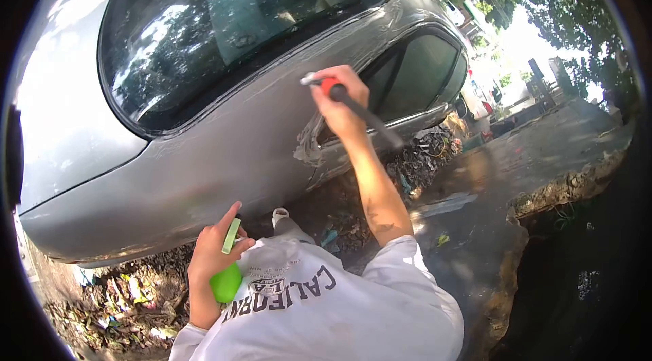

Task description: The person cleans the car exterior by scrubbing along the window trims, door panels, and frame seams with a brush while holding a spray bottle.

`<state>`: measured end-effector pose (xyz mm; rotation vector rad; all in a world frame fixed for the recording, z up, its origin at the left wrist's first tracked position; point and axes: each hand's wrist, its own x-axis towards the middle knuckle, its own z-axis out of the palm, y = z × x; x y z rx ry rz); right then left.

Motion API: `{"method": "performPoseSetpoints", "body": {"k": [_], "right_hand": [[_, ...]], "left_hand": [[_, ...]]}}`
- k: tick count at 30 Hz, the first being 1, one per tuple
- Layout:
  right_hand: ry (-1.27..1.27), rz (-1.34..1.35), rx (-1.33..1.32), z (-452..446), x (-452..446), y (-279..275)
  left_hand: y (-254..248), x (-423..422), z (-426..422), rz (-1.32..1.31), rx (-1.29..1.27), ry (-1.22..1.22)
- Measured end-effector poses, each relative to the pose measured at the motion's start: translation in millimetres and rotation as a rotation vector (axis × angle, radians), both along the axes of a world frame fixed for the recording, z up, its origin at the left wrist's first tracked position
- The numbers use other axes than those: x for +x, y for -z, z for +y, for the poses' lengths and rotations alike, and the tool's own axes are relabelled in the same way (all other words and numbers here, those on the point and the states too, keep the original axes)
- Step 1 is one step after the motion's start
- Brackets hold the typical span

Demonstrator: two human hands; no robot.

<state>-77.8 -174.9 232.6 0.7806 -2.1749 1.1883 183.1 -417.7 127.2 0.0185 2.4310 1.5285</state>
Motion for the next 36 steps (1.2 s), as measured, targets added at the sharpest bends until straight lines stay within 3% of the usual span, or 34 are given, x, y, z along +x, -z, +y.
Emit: {"method": "performPoseSetpoints", "body": {"k": [2, 8, 14, 16, 21, 22, 25, 29, 34, 36], "right_hand": [[0.238, 0.157, 0.16, 51.5, -15.1, -33.1], [-0.06, 0.205, 0.402, 94.8, -51.6, -48.1], [0.18, 0.28, 0.592, 219.8, -203.5, -134.5], [0.195, 0.231, 0.588, 221.3, -212.9, -144.2], [-0.347, 0.283, 0.559, 196.7, -190.4, -120.6], [-0.337, 0.283, 0.552, 214.5, -204.7, -123.7], [0.078, 0.247, 0.543, 293.2, -275.3, -149.3], [0.103, 0.155, 0.474, 374.7, -342.0, -148.4], [-0.23, 0.262, 0.503, 281.9, -284.2, -145.9], [-0.214, 0.282, 0.468, 289.3, -290.8, -142.7]], "left_hand": [[-3.9, -10.6, 7.1, 0.002, -0.005, 0.037], [-18.8, -52.1, 51.7, 0.043, -0.033, 0.251], [-25.7, -92.6, 99.8, 0.021, -0.055, 0.208], [-27.9, -109.2, 120.3, 0.007, -0.064, 0.181], [-28.4, -166.7, 187.3, 0.161, -0.005, 0.211], [-29.2, -177.6, 201.7, 0.195, 0.039, 0.253], [-43.1, -205.2, 240.0, 0.178, 0.031, 0.323], [-30.6, -229.4, 276.2, 0.148, 0.025, 0.394], [-13.1, -269.7, 327.0, 0.091, 0.079, 0.505], [-16.1, -275.9, 343.6, 0.118, 0.032, 0.524]]}}
